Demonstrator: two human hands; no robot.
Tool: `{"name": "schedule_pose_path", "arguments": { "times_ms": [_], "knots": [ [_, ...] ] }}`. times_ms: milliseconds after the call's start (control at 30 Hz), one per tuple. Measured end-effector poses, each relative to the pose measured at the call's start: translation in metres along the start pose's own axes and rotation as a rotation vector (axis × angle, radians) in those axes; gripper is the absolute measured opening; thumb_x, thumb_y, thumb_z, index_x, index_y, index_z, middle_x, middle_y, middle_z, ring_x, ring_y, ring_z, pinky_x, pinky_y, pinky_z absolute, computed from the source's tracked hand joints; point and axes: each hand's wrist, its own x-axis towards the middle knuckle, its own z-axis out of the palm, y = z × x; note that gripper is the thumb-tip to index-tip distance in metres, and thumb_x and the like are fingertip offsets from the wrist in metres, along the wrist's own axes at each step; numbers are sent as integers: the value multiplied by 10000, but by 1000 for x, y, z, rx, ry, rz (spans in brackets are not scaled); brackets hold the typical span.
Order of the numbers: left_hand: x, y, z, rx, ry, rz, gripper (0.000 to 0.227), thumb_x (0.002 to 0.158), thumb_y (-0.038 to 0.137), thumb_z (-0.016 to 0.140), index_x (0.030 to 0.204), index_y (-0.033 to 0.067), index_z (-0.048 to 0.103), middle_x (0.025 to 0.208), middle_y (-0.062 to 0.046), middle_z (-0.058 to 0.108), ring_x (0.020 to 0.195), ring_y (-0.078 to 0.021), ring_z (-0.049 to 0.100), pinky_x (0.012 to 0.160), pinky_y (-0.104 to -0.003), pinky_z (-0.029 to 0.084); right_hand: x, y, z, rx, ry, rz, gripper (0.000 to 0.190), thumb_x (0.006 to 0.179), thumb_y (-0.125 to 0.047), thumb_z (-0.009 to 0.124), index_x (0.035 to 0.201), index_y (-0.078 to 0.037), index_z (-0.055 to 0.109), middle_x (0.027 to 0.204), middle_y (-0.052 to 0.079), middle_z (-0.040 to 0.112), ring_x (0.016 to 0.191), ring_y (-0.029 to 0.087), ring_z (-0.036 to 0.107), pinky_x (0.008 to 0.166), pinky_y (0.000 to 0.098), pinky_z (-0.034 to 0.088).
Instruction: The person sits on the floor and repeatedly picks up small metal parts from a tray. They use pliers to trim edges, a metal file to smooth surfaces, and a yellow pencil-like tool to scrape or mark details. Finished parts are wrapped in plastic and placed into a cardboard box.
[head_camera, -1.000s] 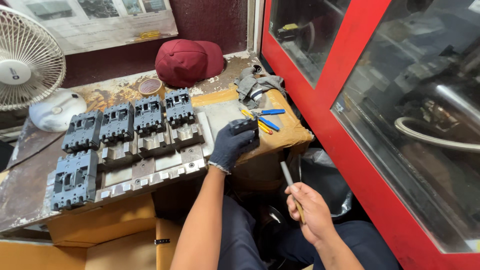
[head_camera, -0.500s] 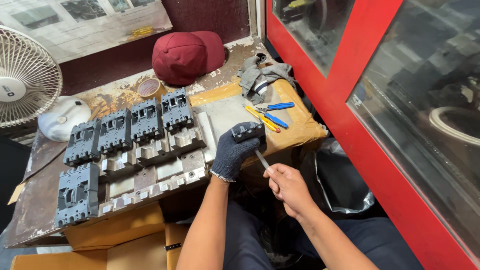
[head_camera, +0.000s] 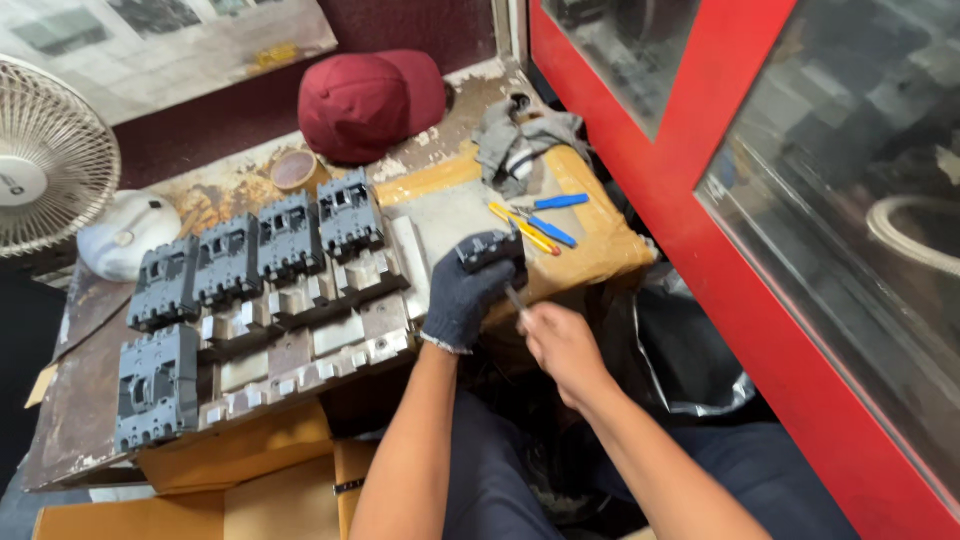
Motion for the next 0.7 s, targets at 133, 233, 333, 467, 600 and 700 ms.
{"name": "schedule_pose_path", "arguments": {
  "times_ms": [133,233,333,467,600,700],
  "knots": [
    [8,1,9,238,-2,77,385,860,-41,752,1240,-54,700,1119,-115,763,960,-176,698,843,-314,588,27,-11,5,-41,7,-5,211,1022,-152,580,840,-44,592,567,-40,447,442,50,341,394,244,250],
    [4,3,9,92,-39,82,472,812,-54,732,1275,-1,655,1125,-91,749,986,-167,719,854,-326,611,-4,10,-14,-25,8,45,233,1012,-166,557,819,-44,602,530,-36,397,389,53,283,356,248,198],
    [-1,-2,9,-61,14,-39,446,828,-37,713,1270,-12,670,1120,-101,755,963,-191,722,852,-350,616,-48,40,-43,-14,-14,242,219,1008,-173,570,840,-37,609,549,-25,447,387,55,310,364,244,204],
    [-13,8,20,1,26,107,501,836,-24,706,1332,-22,639,1191,-109,735,1017,-200,709,895,-358,596,-87,40,-60,161,110,238,184,996,-167,557,884,-35,620,569,-1,491,392,73,338,383,240,235],
    [-78,-5,65,-417,233,61,552,807,15,638,1354,44,567,1202,-63,702,1039,-215,718,897,-376,636,-98,28,-64,237,270,87,177,997,-184,539,919,-56,634,669,14,553,534,98,484,477,242,362],
    [-145,-28,116,-327,221,-18,490,930,91,695,1385,-59,591,1215,-130,687,1038,-223,664,884,-357,573,-102,26,-73,338,433,-26,189,1031,-218,504,953,-89,619,803,5,614,709,106,587,618,263,482]
  ]
}}
